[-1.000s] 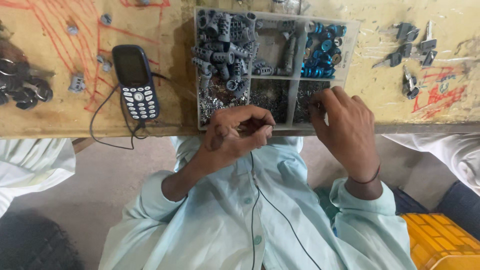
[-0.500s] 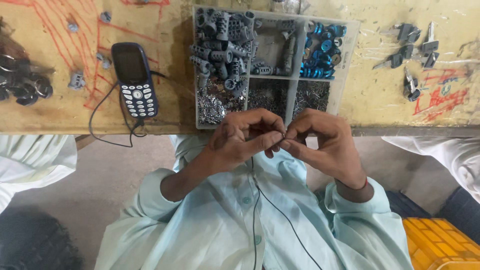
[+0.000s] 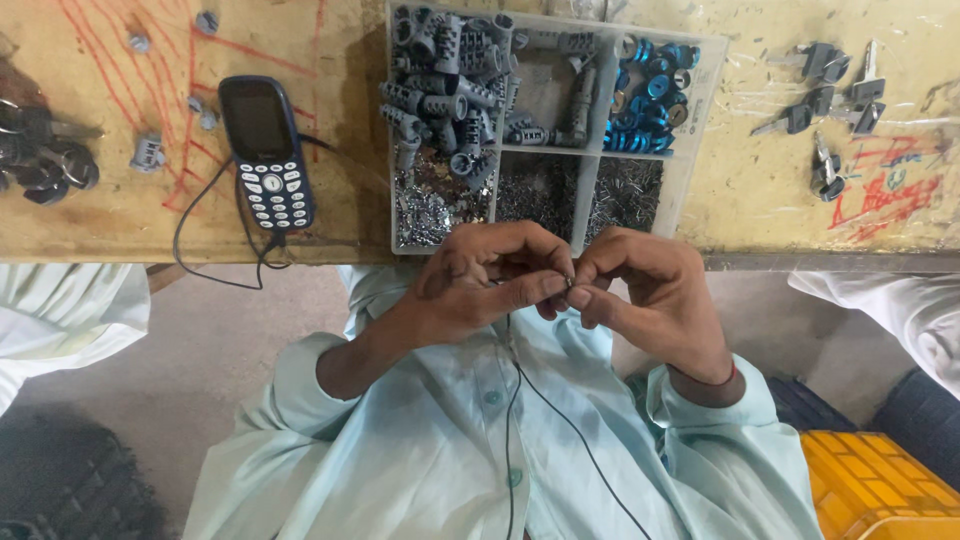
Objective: The person sits at a workbench and assembles small metal components by hand, picking parts from a compartmented plastic tray, fitting pieces together between the fingers, and placing finished assemblies back into the tray compartments. The person repeats this fitting cycle with different small parts throughout the episode.
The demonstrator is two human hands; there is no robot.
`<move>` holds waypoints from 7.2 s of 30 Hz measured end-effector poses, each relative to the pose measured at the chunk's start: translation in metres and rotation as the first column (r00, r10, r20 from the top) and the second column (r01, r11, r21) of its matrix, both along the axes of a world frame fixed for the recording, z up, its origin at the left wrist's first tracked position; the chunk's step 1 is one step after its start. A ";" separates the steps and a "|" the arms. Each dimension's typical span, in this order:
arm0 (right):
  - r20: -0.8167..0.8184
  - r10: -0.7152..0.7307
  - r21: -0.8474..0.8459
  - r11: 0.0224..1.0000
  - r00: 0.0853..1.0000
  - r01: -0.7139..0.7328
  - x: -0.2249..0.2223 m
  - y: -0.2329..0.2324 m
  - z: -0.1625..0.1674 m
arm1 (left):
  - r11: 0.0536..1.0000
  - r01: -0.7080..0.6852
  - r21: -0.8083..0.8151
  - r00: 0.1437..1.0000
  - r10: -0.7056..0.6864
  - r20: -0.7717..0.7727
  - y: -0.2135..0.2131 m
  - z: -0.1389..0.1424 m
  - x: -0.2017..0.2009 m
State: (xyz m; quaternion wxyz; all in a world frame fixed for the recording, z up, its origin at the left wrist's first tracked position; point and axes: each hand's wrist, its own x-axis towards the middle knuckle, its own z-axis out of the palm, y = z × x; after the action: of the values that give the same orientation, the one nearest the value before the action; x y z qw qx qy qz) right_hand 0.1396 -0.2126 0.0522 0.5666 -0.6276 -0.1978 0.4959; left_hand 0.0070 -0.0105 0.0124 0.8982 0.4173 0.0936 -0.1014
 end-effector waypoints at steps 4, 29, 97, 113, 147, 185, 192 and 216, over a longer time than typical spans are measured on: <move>0.342 -0.044 0.088 0.996 0.939 0.015 -0.009 0.003 -0.011 | 0.907 -0.092 0.412 0.994 0.057 0.097 0.004 0.011 0.000; 0.953 0.200 -0.176 0.977 0.226 -0.124 0.058 0.126 -0.023 | 0.998 -0.051 0.041 0.999 0.051 -0.013 -0.003 -0.031 -0.005; 0.906 -0.030 0.066 0.995 0.422 -0.071 -0.007 0.022 -0.007 | 0.966 -0.246 0.080 0.933 0.258 -0.249 -0.007 0.013 -0.005; 0.863 -0.055 0.165 0.970 0.502 -0.178 0.008 0.018 -0.008 | 0.986 -0.136 0.094 0.965 0.153 -0.215 -0.001 0.024 -0.005; 0.113 -0.037 0.028 0.999 0.993 0.034 0.012 0.009 -0.005 | 0.152 -0.646 0.748 0.702 -0.267 0.660 0.008 -0.007 0.006; 0.968 0.245 -0.245 0.887 0.051 0.392 0.102 -0.006 -0.017 | 0.578 -0.485 0.656 0.828 0.062 0.557 0.000 0.003 0.010; 0.856 -0.316 0.145 0.906 0.409 0.397 0.145 -0.047 -0.039 | 0.599 -0.435 0.672 0.875 0.107 0.471 0.003 -0.003 0.012; 0.970 0.150 -0.188 0.963 0.193 0.193 0.134 -0.055 -0.057 | 0.653 -0.359 0.666 0.899 0.051 0.435 0.007 -0.001 0.016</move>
State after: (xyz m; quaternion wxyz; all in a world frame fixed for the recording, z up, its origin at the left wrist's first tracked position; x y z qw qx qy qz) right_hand 0.2734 -0.2675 -0.0045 0.2274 -0.8716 -0.4342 -0.0027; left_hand 0.0231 -0.0033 0.0117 0.6608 0.7389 -0.0014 0.1315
